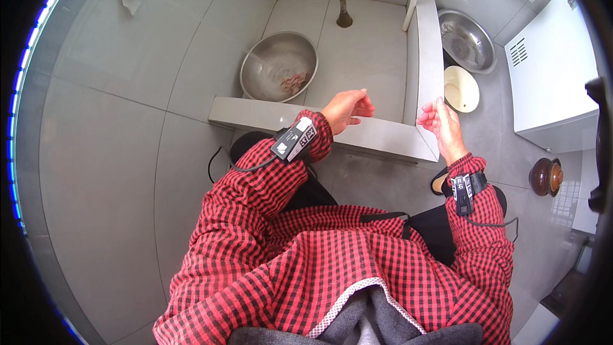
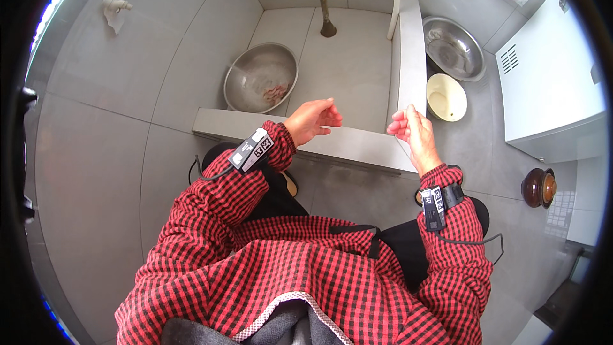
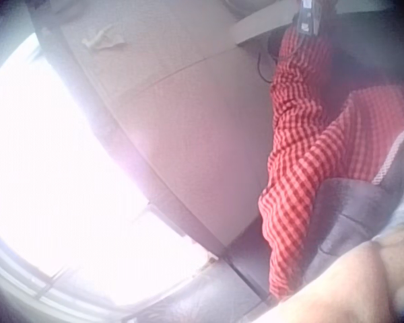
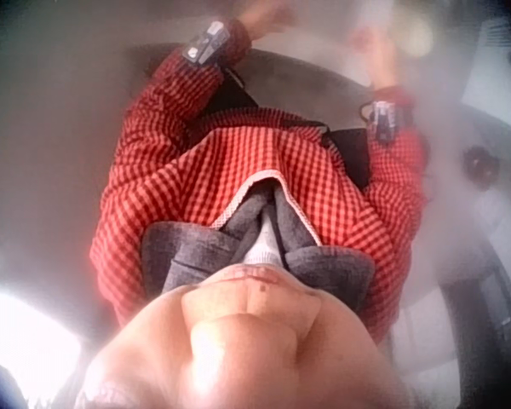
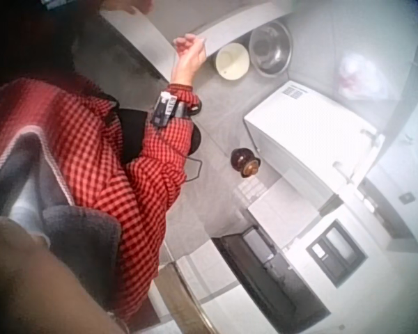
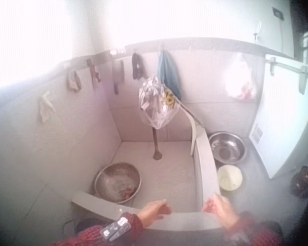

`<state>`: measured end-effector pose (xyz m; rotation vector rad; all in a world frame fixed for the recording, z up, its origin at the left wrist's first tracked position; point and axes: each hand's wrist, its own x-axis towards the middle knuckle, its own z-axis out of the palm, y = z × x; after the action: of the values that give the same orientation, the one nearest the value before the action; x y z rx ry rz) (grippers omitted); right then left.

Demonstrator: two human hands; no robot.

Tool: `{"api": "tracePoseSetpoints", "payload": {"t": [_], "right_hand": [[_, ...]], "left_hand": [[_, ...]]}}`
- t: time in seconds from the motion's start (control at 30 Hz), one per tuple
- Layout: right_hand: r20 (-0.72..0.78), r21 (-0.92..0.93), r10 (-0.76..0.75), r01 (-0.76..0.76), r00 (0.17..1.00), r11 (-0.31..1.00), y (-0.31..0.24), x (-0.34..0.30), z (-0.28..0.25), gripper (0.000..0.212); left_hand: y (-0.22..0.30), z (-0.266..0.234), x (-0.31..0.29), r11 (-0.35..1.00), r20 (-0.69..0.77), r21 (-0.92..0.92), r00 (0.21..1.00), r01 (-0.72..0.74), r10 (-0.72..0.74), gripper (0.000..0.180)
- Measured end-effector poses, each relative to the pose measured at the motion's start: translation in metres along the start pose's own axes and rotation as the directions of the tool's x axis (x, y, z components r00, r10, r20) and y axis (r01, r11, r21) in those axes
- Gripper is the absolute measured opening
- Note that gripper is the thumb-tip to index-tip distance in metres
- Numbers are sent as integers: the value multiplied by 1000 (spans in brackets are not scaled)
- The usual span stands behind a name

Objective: The person sits on the floor and washes a white cloth by hand in a metal basin filled with water. They repeatedly submerge, scrub, and wring the cloth, then lift it to hang on a wall hook before returning to continue washing.

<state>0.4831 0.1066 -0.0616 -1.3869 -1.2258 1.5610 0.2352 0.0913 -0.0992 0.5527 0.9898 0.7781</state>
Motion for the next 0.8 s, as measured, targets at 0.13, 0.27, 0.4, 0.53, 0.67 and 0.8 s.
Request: {"api": "tracePoseSetpoints", "payload": {"t": [0.13, 0.27, 0.4, 0.53, 0.67, 0.8], "right_hand": [[3, -6, 13, -13, 1000, 1000, 1, 2, 1, 41], [-2, -19, 18, -18, 1000, 1000, 2, 3, 2, 40], [7, -13, 23, -22, 1000, 1000, 3, 3, 2, 40], [12, -15, 22, -22, 1000, 1000, 3, 3, 2, 40], [19, -11, 21, -21, 1000, 1000, 3, 5, 3, 39], [18, -12, 30, -30, 999, 999, 3, 6, 4, 39]], "left_hand": [[0, 0, 2, 1000, 7, 3, 1000, 5, -5, 25], [0, -1, 3, 1000, 16, 0, 1000, 10, -10, 25], [1, 0, 2, 1000, 21, -5, 1000, 11, -11, 25], [1, 1, 1, 1000, 22, -6, 1000, 8, -8, 25], [2, 1, 1, 1000, 25, -2, 1000, 2, -2, 25], [1, 0, 3, 1000, 25, -4, 1000, -1, 2, 25]]}}
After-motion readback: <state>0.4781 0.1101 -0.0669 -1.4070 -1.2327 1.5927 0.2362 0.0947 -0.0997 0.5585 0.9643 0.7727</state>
